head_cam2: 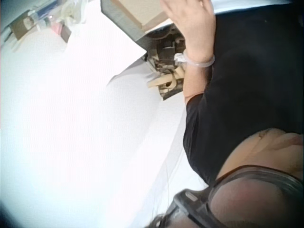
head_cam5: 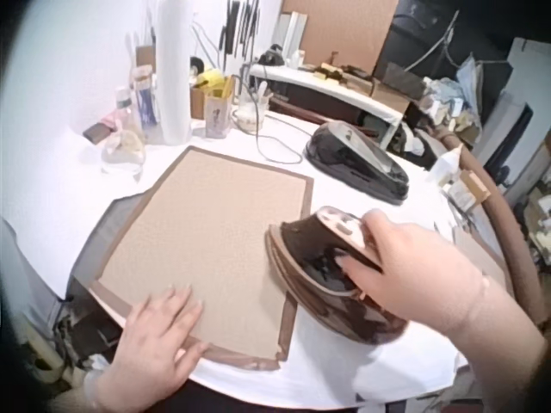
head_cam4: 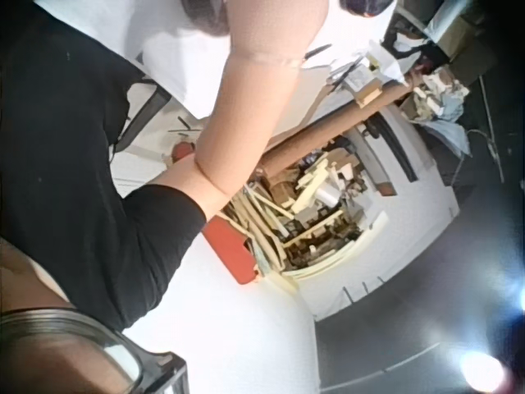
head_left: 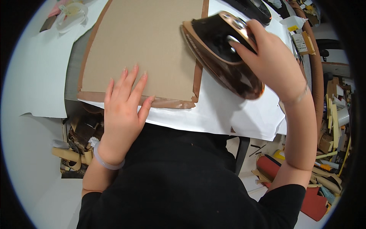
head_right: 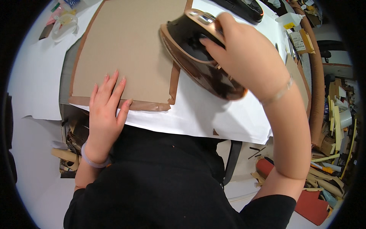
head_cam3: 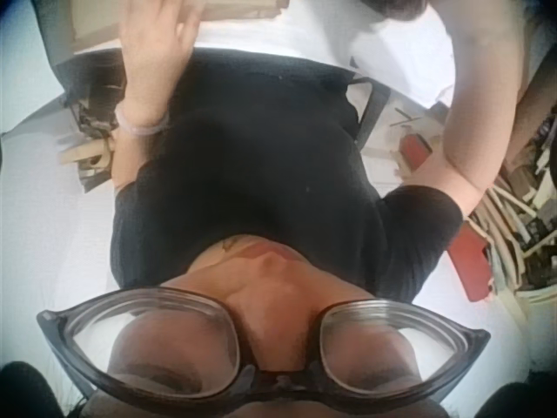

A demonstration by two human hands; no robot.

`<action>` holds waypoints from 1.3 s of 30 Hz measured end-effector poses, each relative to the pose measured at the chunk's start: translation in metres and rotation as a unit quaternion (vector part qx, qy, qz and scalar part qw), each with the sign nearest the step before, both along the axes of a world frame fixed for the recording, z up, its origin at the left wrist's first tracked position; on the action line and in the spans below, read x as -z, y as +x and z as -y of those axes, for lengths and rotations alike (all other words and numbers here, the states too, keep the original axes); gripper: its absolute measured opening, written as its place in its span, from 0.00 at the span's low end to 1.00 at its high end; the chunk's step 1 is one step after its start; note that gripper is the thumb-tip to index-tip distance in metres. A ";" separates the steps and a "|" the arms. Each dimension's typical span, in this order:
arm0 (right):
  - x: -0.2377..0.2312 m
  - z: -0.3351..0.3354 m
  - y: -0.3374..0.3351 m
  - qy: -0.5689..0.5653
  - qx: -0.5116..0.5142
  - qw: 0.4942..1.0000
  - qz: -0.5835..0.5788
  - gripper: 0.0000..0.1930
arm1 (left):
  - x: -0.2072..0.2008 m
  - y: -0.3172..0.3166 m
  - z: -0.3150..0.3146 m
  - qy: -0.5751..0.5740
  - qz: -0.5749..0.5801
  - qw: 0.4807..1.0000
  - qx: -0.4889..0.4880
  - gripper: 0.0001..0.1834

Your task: The person irons a rectangular piece of cardboard on a white work surface. They repeatedly lift the cardboard to check the underside, then continue ironing the top surface. The person also uses scissors to trim a small edge of the cardboard before resuming ironing.

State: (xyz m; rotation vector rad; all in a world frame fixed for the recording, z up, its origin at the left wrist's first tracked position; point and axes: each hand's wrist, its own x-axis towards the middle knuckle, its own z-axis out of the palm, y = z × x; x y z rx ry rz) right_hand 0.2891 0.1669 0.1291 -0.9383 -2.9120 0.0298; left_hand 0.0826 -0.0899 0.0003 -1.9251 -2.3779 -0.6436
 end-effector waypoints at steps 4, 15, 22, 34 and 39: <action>-0.004 0.051 0.024 -0.011 0.062 0.998 0.019 0.19 | 0.003 -0.004 -0.001 0.009 -0.005 1.000 0.013 0.26; 0.004 0.095 -0.031 0.073 0.096 0.992 0.022 0.16 | 0.005 -0.012 0.002 0.002 -0.006 0.999 0.040 0.25; -0.016 0.092 -0.073 0.092 0.123 0.985 0.086 0.16 | 0.009 -0.014 0.001 0.017 -0.011 0.999 0.032 0.25; 0.005 0.072 -0.048 0.099 0.028 0.990 0.097 0.15 | 0.003 -0.015 0.002 -0.039 0.009 0.998 0.043 0.26; -0.015 0.063 -0.089 0.098 0.062 0.989 0.095 0.18 | 0.003 -0.017 0.001 -0.034 0.001 0.998 0.047 0.26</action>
